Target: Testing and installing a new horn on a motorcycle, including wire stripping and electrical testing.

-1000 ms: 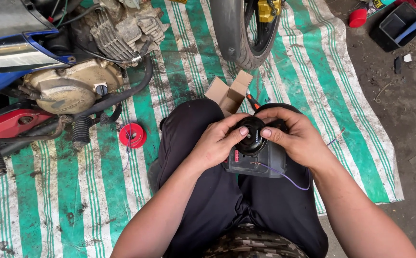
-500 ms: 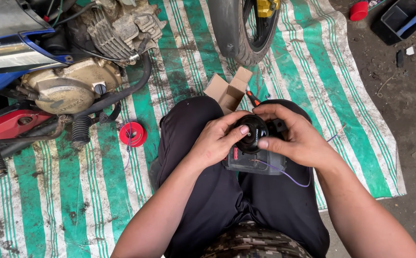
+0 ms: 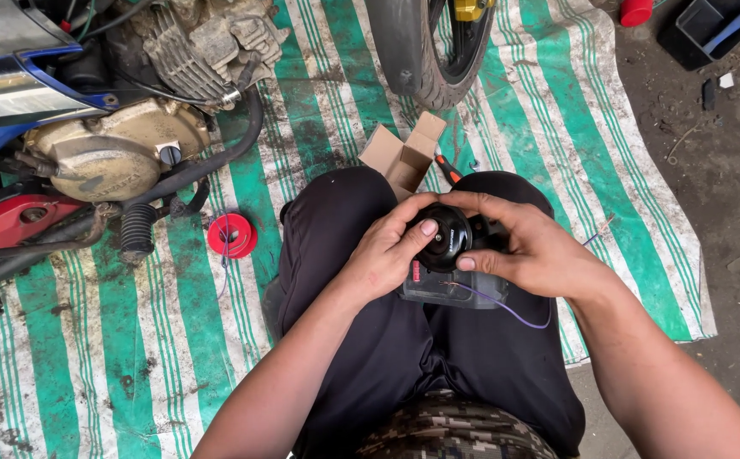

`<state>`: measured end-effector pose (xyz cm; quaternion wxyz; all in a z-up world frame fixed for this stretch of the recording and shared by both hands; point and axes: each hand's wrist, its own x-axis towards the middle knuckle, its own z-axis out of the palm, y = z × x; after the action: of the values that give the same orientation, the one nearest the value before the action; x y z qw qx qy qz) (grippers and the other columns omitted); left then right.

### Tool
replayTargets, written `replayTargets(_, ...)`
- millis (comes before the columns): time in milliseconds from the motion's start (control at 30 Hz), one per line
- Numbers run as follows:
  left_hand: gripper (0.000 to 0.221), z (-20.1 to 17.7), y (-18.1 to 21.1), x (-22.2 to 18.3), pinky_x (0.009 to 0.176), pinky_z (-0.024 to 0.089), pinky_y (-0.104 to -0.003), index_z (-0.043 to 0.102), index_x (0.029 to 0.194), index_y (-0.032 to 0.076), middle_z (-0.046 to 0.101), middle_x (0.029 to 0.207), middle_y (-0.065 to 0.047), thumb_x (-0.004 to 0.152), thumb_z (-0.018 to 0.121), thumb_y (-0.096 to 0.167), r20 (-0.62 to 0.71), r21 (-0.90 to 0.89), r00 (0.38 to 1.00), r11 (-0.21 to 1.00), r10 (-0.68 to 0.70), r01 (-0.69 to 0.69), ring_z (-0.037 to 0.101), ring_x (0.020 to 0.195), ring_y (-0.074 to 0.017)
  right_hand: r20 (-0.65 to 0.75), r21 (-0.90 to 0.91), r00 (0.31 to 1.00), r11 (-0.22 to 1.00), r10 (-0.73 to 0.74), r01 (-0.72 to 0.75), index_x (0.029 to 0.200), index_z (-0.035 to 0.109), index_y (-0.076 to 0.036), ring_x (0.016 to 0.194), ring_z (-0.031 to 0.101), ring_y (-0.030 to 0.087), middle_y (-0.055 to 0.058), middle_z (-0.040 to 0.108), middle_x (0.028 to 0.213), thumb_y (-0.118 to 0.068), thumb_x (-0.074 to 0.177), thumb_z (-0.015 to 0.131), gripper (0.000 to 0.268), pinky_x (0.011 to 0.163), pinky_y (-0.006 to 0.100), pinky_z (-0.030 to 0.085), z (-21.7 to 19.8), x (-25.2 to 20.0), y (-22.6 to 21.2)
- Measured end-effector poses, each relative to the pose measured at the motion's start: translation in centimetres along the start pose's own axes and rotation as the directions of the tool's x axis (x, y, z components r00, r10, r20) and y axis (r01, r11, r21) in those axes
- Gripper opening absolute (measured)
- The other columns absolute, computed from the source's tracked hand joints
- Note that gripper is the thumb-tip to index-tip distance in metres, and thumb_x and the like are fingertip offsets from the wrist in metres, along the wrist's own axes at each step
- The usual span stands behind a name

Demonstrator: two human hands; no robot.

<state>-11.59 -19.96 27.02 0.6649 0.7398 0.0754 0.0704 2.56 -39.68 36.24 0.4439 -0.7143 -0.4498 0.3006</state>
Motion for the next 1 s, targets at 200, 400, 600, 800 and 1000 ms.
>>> replayTargets(200,0.05,0.8,-2.6,0.7,0.121,0.048,-0.055,0.064,0.157,0.01,0.07,0.146,-0.026,0.113,0.067,0.035,-0.049,-0.141,0.999,0.99,0.017,-0.024,0.06,0.148,-0.0406,-0.002,-0.039,1.0,0.999,-0.025,0.025,0.155,0.069,-0.007,0.12,0.079,0.036,0.018,0.085,0.115,-0.014,0.082,0.095,0.078,0.104,0.056,0.058,0.5,0.1,0.6)
replayTargets(400,0.041,1.6,-4.2,1.5,0.118,0.051,-0.048,0.07,0.149,0.009,0.075,0.133,-0.015,0.111,0.071,0.024,-0.075,-0.338,0.995,0.937,0.071,-0.092,0.064,0.137,-0.0235,-0.028,-0.068,0.999,0.997,-0.036,0.034,0.154,0.07,-0.008,0.126,0.077,0.037,0.019,0.085,0.122,-0.013,0.081,0.096,0.078,0.105,0.057,0.058,1.0,0.2,0.4)
replayTargets(600,0.046,1.9,-4.7,1.5,0.119,0.049,-0.049,0.069,0.151,0.009,0.072,0.135,-0.017,0.109,0.072,0.027,-0.086,-0.371,0.995,0.926,0.044,-0.073,0.061,0.137,-0.0265,-0.062,-0.104,0.997,0.994,-0.049,0.042,0.153,0.069,-0.003,0.129,0.074,0.044,0.025,0.082,0.128,-0.014,0.08,0.098,0.079,0.106,0.059,0.057,1.6,-0.2,0.6)
replayTargets(800,0.051,0.8,-2.4,0.8,0.115,0.052,-0.048,0.066,0.156,0.016,0.073,0.134,-0.02,0.11,0.069,0.037,-0.051,-0.231,0.997,0.971,0.057,-0.067,0.066,0.133,-0.0308,-0.048,-0.078,0.999,0.997,0.025,-0.029,0.15,0.071,-0.003,0.131,0.074,0.038,0.024,0.084,0.126,-0.012,0.078,0.098,0.078,0.109,0.059,0.056,1.0,0.3,0.6)
replayTargets(1000,0.066,-0.7,-0.4,-0.2,0.117,0.051,-0.05,0.058,0.165,0.018,0.067,0.151,-0.021,0.106,0.078,0.038,-0.017,0.003,0.993,0.994,0.113,-0.113,0.063,0.145,-0.0384,-0.009,-0.025,0.997,0.997,0.071,-0.071,0.153,0.068,-0.003,0.132,0.072,0.034,0.023,0.084,0.126,-0.012,0.08,0.095,0.079,0.109,0.056,0.057,0.5,0.5,0.5)
